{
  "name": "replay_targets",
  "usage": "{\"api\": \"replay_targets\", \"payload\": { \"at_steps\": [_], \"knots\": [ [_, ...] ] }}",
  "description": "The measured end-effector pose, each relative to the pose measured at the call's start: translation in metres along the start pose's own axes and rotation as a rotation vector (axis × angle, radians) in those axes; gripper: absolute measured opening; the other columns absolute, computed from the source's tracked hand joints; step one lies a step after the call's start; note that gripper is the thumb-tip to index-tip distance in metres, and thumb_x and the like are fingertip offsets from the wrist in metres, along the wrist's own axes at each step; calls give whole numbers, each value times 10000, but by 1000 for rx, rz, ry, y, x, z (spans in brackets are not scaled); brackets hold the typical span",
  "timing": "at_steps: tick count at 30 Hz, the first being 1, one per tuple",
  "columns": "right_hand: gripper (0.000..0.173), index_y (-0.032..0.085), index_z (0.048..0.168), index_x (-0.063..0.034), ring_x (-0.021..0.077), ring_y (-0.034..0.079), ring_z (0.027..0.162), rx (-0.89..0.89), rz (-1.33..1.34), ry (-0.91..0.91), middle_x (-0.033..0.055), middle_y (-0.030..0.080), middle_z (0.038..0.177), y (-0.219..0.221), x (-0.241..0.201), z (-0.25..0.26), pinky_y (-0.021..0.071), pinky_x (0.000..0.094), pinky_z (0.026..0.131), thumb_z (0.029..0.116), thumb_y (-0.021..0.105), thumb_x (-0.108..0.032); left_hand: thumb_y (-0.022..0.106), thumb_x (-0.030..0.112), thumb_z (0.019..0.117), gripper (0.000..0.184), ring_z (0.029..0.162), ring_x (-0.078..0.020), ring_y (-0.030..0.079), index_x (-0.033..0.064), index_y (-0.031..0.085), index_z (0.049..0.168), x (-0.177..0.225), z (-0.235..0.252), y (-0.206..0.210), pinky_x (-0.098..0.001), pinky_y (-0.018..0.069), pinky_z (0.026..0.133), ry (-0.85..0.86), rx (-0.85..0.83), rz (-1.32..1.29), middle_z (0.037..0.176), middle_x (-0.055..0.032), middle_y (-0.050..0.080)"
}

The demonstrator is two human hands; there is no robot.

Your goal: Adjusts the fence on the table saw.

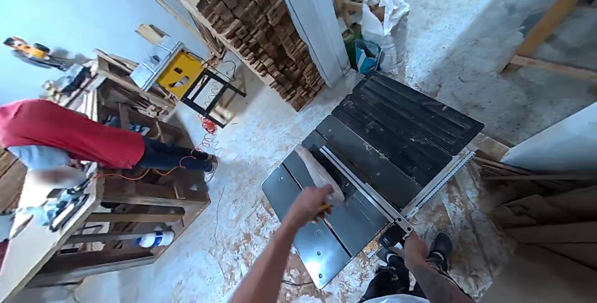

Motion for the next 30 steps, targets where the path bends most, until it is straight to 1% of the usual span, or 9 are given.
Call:
{"api": "replay_targets", "payload": {
  "at_steps": [4, 10, 13, 15, 20, 23, 26, 28, 30],
  "knots": [
    [540, 719, 1070, -19, 262, 685, 730, -237, 142, -145, 149, 719, 901, -30, 19, -11, 565, 457, 651, 1081, 450, -488, 353, 508, 1039, 507, 602, -205, 641, 87, 635, 1044, 40, -9, -109, -375, 536, 529, 136, -17, -83, 774, -85, 681],
    [332, 724, 1154, -57, 193, 706, 715, -411, 76, -404, 80, 738, 875, -43, 25, -24, 612, 385, 668, 976, 708, -336, 337, 787, 942, 754, 794, -214, 703, 118, 674, 1036, 60, 29, -218, -428, 606, 715, 321, -12, -668, 887, -54, 702],
    [293, 736, 1052, -99, 177, 673, 666, -354, -35, -554, 49, 710, 799, -49, 28, -18, 592, 402, 640, 905, 769, -350, 272, 863, 908, 875, 828, -214, 701, 133, 662, 1191, 62, 42, -219, -416, 610, 729, 449, -100, -682, 979, -66, 700],
    [284, 751, 1071, -145, 165, 695, 756, -251, -173, -649, 25, 728, 855, -54, 23, -7, 598, 437, 733, 892, 767, -365, 343, 785, 957, 775, 850, -220, 705, 168, 647, 1314, 63, 46, -210, -417, 605, 748, 498, -72, -623, 1057, -82, 714],
    [370, 748, 1117, -119, 169, 709, 864, -194, -396, -765, 43, 743, 941, -56, 15, 12, 596, 447, 843, 866, 799, -385, 487, 677, 981, 606, 803, -183, 684, 211, 628, 1341, 49, 45, -197, -372, 593, 723, 545, 83, -586, 1013, -38, 700],
    [622, 691, 1280, -131, 193, 710, 1011, -230, -517, -714, 62, 745, 1088, -67, -6, 4, 579, 463, 936, 828, 772, -552, 516, 649, 988, 593, 763, -140, 678, 185, 606, 1347, 32, 36, -194, -332, 583, 676, 582, 187, -550, 1044, 8, 716],
    [791, 520, 1441, -9, 393, 622, 1202, 14, -538, -997, 239, 631, 1301, -95, -55, -42, 508, 593, 1032, 877, 724, -526, 505, 549, 1035, 504, 773, -144, 679, 181, 622, 1358, -5, 21, -186, -323, 585, 662, 618, 227, -645, 1052, 2, 710],
    [782, 496, 1454, -22, 433, 600, 1206, 151, -513, -1195, 249, 615, 1308, -102, -94, -69, 499, 624, 1016, 850, 736, -455, 470, 492, 1060, 457, 792, -144, 672, 181, 623, 1357, -43, 12, -167, -347, 595, 696, 592, 224, -807, 1018, 8, 694],
    [850, 479, 1490, -85, 433, 569, 1260, 105, -586, -1216, 231, 586, 1373, -80, -124, -85, 481, 639, 1036, 830, 781, -529, 449, 460, 1069, 440, 814, -153, 676, 168, 637, 1339, -91, 10, -126, -377, 603, 736, 520, 202, -1007, 971, 1, 690]
  ]
}}
Point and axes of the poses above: each hand's wrist, its own z-axis towards the middle knuckle, its own y-axis out of the palm, x = y × z, the point moved 4 cm from there along z, towards the middle knuckle
